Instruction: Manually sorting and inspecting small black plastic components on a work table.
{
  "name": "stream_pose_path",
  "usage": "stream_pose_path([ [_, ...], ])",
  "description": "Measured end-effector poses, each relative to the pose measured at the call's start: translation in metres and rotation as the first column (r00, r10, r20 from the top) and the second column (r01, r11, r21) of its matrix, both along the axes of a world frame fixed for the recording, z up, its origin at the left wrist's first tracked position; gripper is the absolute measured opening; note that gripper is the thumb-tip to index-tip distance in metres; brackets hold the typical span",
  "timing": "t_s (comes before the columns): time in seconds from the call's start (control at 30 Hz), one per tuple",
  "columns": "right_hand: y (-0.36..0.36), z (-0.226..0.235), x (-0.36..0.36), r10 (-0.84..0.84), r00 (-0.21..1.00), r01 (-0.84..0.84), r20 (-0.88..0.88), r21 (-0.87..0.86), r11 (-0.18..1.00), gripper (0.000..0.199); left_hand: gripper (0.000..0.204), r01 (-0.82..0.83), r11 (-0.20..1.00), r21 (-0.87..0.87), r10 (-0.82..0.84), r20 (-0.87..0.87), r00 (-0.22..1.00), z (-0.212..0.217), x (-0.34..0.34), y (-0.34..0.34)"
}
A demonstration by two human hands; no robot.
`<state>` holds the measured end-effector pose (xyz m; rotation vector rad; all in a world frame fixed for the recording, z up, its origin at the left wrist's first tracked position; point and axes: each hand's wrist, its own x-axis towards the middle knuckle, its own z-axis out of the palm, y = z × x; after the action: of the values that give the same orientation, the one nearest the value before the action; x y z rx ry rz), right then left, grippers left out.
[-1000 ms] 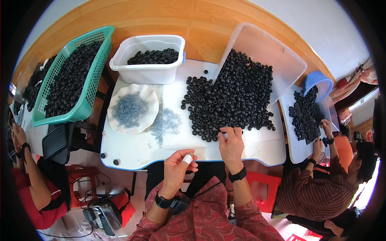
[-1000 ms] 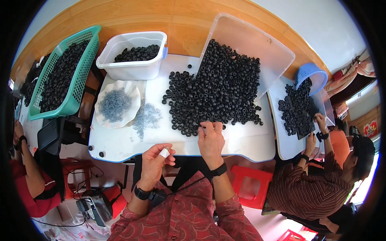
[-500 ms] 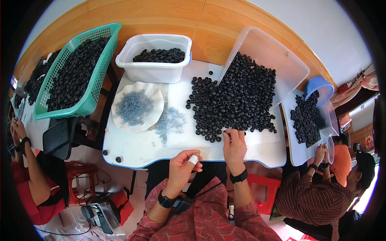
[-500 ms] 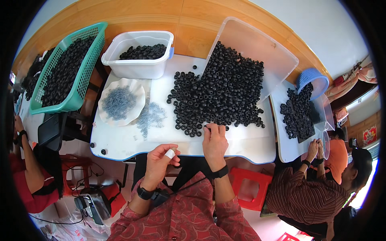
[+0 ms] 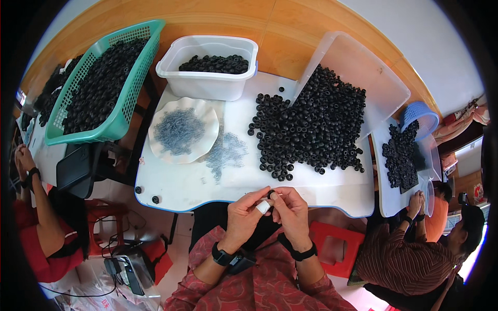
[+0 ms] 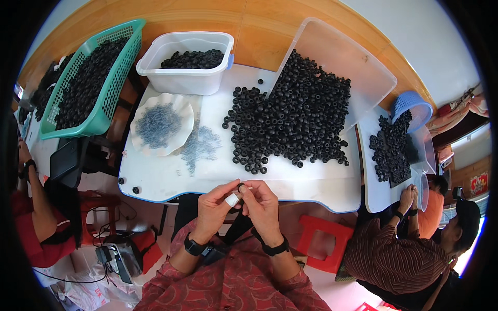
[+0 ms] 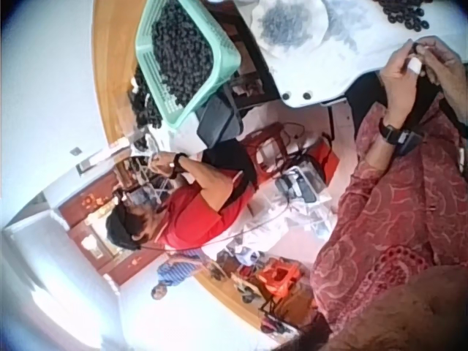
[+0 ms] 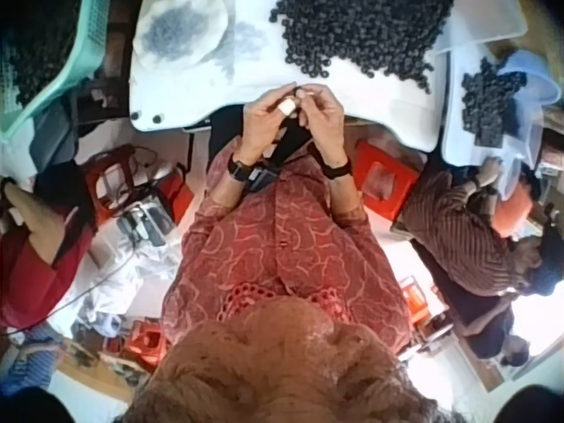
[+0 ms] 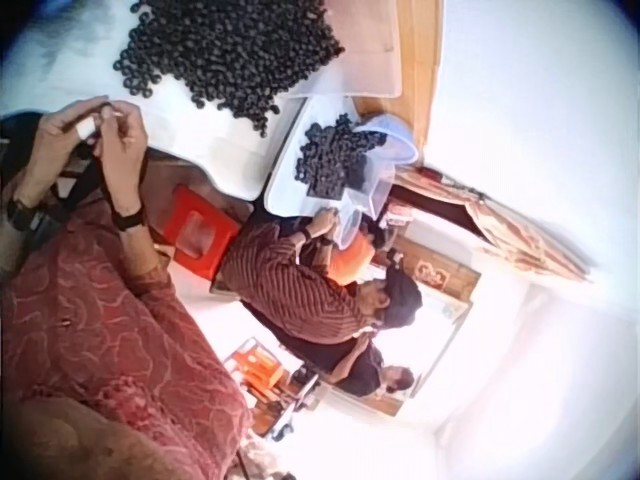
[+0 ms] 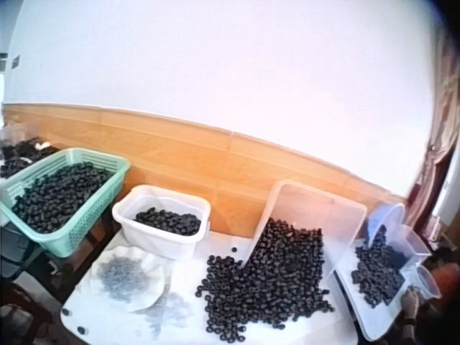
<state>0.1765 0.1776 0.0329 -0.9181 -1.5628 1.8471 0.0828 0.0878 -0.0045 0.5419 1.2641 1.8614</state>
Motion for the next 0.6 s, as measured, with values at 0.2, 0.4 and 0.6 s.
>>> stream_pose_path([
  [0.2, -0.004, 0.007, -0.007, 0.037, 0.999, -0.038, 0.026, 0.031, 0.999, 0.013, 0.035, -0.023, 1.000, -0.014, 0.022, -0.049, 0.999, 0.001, -0.008, -0.007],
  [0.4, -0.011, 0.013, -0.008, 0.020, 0.998, -0.019, 0.060, -0.008, 1.000, 0.014, 0.039, -0.007, 0.998, 0.057, 0.009, -0.021, 1.000, 0.000, -0.012, -0.011],
  [0.6, -0.018, 0.012, -0.012, 0.003, 0.999, -0.008, 0.046, 0.127, 0.992, 0.015, 0.038, -0.005, 0.992, 0.129, 0.026, -0.168, 0.985, -0.005, -0.013, -0.008],
])
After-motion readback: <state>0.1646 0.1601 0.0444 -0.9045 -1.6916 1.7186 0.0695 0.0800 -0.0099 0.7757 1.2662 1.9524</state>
